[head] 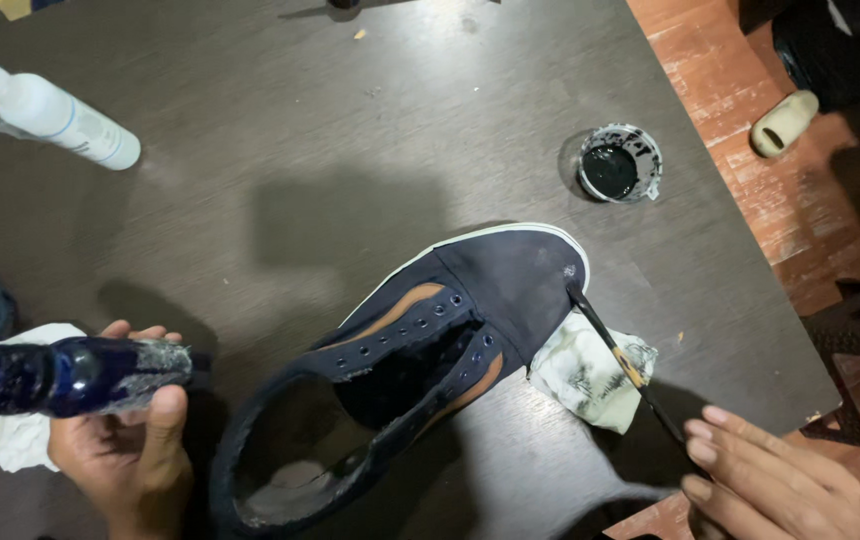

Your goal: The person paints a dark blue sneaker with a small brush, applying dark blue paint to the toe box, side panels, and collar. They repeatedly dip the brush into a small bottle of paint and continue applying it to different areas of the shoe.

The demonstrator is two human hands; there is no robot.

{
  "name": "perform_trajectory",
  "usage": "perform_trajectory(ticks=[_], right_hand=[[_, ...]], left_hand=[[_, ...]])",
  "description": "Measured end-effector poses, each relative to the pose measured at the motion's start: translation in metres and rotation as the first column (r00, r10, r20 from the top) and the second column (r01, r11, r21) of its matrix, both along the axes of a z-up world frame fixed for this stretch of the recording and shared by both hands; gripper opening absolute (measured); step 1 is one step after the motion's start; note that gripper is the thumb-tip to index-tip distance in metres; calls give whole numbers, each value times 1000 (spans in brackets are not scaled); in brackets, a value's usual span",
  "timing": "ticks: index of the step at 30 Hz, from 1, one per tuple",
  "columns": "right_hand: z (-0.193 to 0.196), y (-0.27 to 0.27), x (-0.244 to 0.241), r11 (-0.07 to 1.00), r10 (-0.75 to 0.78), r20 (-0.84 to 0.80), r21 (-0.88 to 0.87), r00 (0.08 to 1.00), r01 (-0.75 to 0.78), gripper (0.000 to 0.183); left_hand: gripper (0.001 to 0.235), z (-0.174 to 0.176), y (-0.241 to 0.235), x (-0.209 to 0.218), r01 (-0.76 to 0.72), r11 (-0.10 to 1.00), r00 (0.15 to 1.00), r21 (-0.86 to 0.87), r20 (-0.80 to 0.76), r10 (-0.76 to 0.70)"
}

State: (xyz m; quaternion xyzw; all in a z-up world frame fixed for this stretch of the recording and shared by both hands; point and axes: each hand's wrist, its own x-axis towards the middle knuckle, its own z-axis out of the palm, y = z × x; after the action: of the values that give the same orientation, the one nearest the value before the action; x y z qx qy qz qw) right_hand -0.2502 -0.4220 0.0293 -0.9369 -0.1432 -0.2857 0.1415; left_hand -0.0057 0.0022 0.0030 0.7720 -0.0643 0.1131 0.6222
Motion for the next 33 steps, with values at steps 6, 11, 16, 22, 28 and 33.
perform_trajectory(ticks=[6, 11, 16, 22, 28, 33], right_hand=[[18, 7, 12, 994, -3, -100, 105, 995, 13, 22], [12, -7, 2, 999, 11, -119, 43, 993, -6, 18], [48, -8, 15, 995, 66, -324, 94, 944, -37, 39], [41, 7, 40, 991, 55, -249, 128, 967, -24, 42], [33, 4, 58, 984, 153, -53, 101, 987, -147, 34], [22, 12, 68, 976, 190, -42, 114, 981, -184, 32]], left_hand=[[64, 8, -3, -1, 13, 1000, 1000, 13, -18, -13], [62, 4, 1, 1, 28, 1000, 1000, 4, -7, -28], [63, 3, 0, 0, 51, 999, 998, -8, -26, -51], [53, 2, 0, 2, 29, 998, 999, 56, 14, -30], [64, 4, 0, 3, 37, 999, 999, 16, -29, -36], [67, -1, 3, 6, 35, 998, 997, -49, -70, -38]])
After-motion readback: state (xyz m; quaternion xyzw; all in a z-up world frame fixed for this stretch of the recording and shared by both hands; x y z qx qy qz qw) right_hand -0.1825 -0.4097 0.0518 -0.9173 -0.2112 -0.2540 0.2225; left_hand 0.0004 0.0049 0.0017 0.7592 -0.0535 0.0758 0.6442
